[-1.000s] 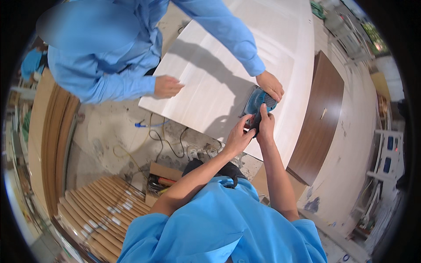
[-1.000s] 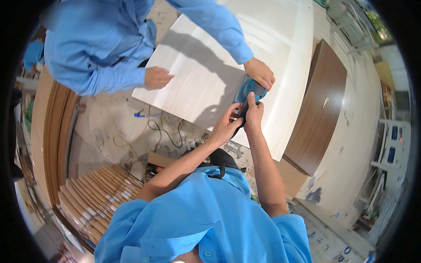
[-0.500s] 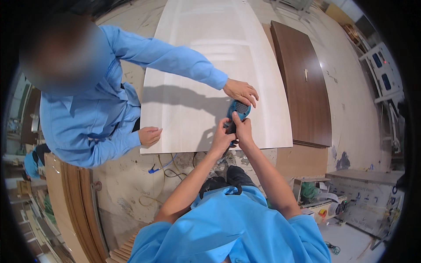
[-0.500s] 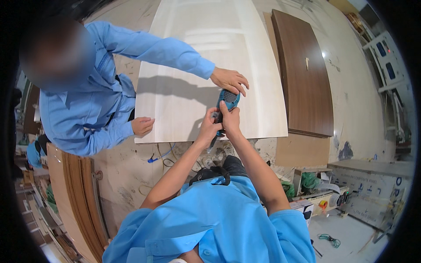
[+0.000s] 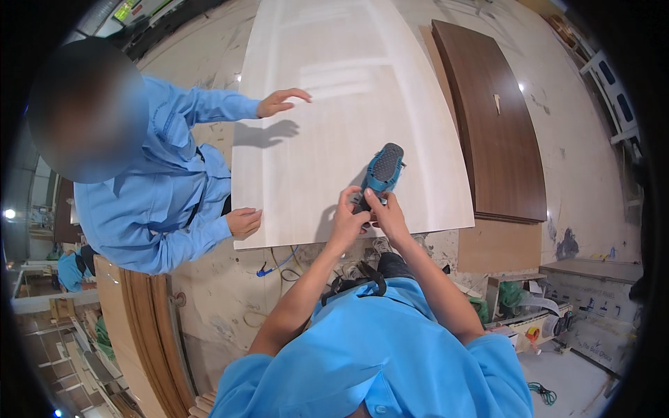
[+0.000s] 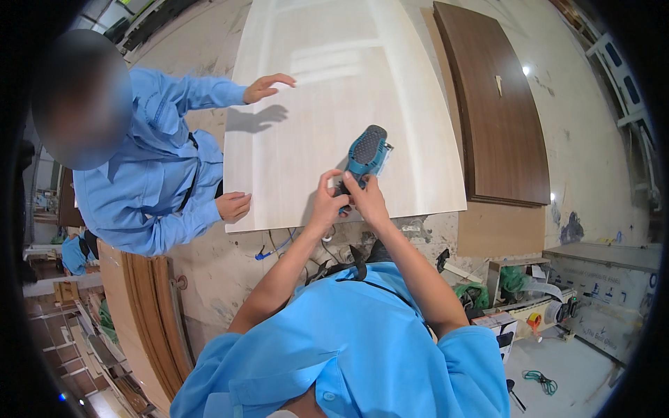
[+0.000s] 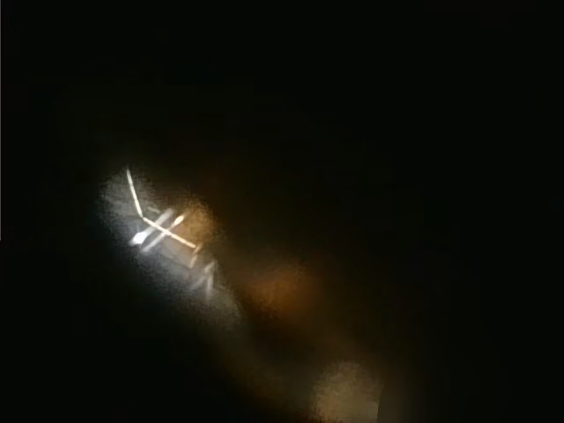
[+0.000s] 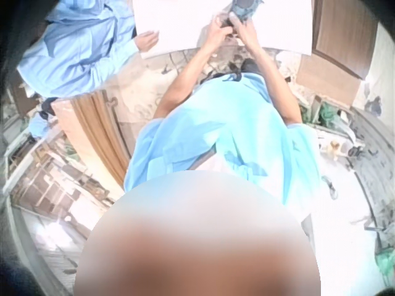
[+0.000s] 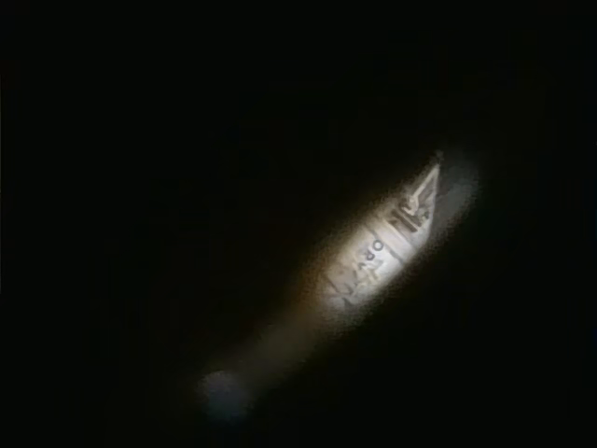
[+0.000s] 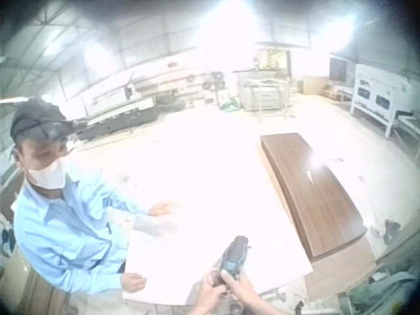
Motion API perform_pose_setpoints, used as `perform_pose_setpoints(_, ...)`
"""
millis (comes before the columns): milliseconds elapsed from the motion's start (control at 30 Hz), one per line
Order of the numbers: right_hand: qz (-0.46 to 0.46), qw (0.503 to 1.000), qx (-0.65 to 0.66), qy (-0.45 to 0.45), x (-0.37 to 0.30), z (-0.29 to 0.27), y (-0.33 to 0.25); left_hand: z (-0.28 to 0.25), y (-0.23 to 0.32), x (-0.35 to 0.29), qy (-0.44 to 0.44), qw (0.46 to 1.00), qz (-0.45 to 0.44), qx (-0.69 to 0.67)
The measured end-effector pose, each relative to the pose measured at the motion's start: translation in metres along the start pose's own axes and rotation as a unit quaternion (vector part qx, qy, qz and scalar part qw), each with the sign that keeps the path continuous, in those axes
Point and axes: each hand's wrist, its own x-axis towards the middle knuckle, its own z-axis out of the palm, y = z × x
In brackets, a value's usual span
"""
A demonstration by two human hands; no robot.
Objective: The person mixes a brown paste in a small container with a stick, then applies it to the edge of a large wooden panel. Another person sands a different panel in the background. The camera wearer later walks to another panel and applies the paste to its edge.
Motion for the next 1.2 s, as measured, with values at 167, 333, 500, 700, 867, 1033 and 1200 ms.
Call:
perform_pose_setpoints(167, -0.044, 0.995, -0.063, -0.068, -0.026, -0.042, 0.023, -0.024, 0.005, 0.030, 0.064, 0.995, 0.049, 0.050)
perform_pose_setpoints(333, -0.064, 0.981, -0.158, -0.095, -0.045, -0.080, 0.037, -0.052, 0.015, 0.056, 0.136, 0.937, 0.169, 0.275)
perform_pose_setpoints(500, -0.359, 0.891, -0.276, -0.028, 0.005, -0.097, -0.018, -0.050, 0.034, 0.057, 0.218, 0.887, 0.200, 0.355)
perform_pose_setpoints(700, -0.545, 0.657, -0.502, -0.139, 0.137, -0.042, -0.108, -0.046, 0.031, 0.040, 0.243, 0.897, 0.156, 0.334)
perform_pose_setpoints(867, -0.550, 0.617, -0.513, -0.231, 0.173, -0.003, -0.110, -0.034, 0.009, 0.035, 0.460, 0.767, 0.246, 0.374)
perform_pose_setpoints(1033, -0.585, 0.572, -0.539, -0.200, 0.176, -0.020, -0.104, 0.087, -0.085, -0.058, 0.585, 0.763, 0.206, 0.181)
perform_pose_setpoints(1200, -0.539, 0.554, -0.625, -0.104, 0.183, -0.053, -0.094, 0.249, -0.259, -0.163, 0.538, 0.838, -0.091, 0.014)
